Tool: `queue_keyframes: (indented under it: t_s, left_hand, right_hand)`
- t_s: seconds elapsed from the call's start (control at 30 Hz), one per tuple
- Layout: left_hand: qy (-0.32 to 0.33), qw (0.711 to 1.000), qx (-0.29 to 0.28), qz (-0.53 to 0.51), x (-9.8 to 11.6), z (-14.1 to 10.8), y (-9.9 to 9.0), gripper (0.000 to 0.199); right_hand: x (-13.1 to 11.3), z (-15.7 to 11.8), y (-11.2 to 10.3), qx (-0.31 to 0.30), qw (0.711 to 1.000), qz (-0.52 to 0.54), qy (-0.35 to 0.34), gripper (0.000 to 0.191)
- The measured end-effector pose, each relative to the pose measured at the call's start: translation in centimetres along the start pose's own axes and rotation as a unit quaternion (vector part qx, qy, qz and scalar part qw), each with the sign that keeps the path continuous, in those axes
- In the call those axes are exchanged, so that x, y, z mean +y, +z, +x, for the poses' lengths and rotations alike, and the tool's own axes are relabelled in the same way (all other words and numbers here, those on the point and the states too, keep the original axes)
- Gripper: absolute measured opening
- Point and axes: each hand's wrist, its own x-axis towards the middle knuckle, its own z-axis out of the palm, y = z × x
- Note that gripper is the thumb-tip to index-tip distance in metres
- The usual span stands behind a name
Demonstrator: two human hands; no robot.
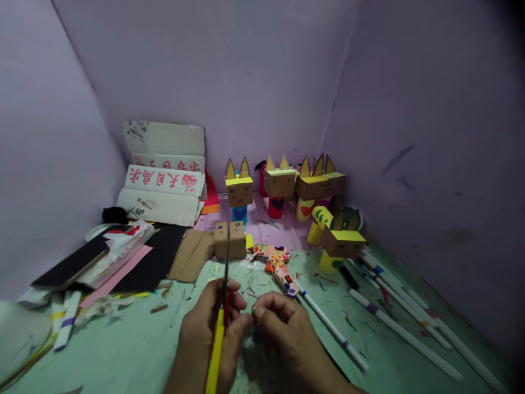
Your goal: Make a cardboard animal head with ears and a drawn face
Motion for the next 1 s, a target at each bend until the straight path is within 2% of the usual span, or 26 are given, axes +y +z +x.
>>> queue_keyframes:
  t_s: [0.17,0.4,0.57,0.8,1.0]
  left_hand:
    - [-0.011,0.999,-0.027,-0.032,0.6,0.1,-0.1,0.016]
    - [0.025,0.999,-0.01,-0.018,0.4,0.0,0.0,0.012]
    - [0.083,0.994,-0.052,0.038,-0.2,0.1,-0.4,0.016]
    - [0.135,0.983,-0.09,0.083,-0.6,0.2,-0.8,0.017]
    - [0.142,0.977,-0.129,0.096,-0.5,0.5,-1.2,0.019]
  right_hand:
    - [-0.1,-0.4,0.2,-0.006,0.999,-0.045,-0.015,0.033]
    - [0.0,-0.4,0.0,-0.003,0.997,-0.078,-0.02,0.025]
    - [0.5,-0.5,-0.6,-0.049,0.997,-0.056,-0.017,0.027]
    - [0.5,0.0,-0.5,-0.013,0.995,-0.101,-0.006,0.02]
    - [1.4,0.4,-1.1,-0.033,0.996,-0.086,-0.017,0.013]
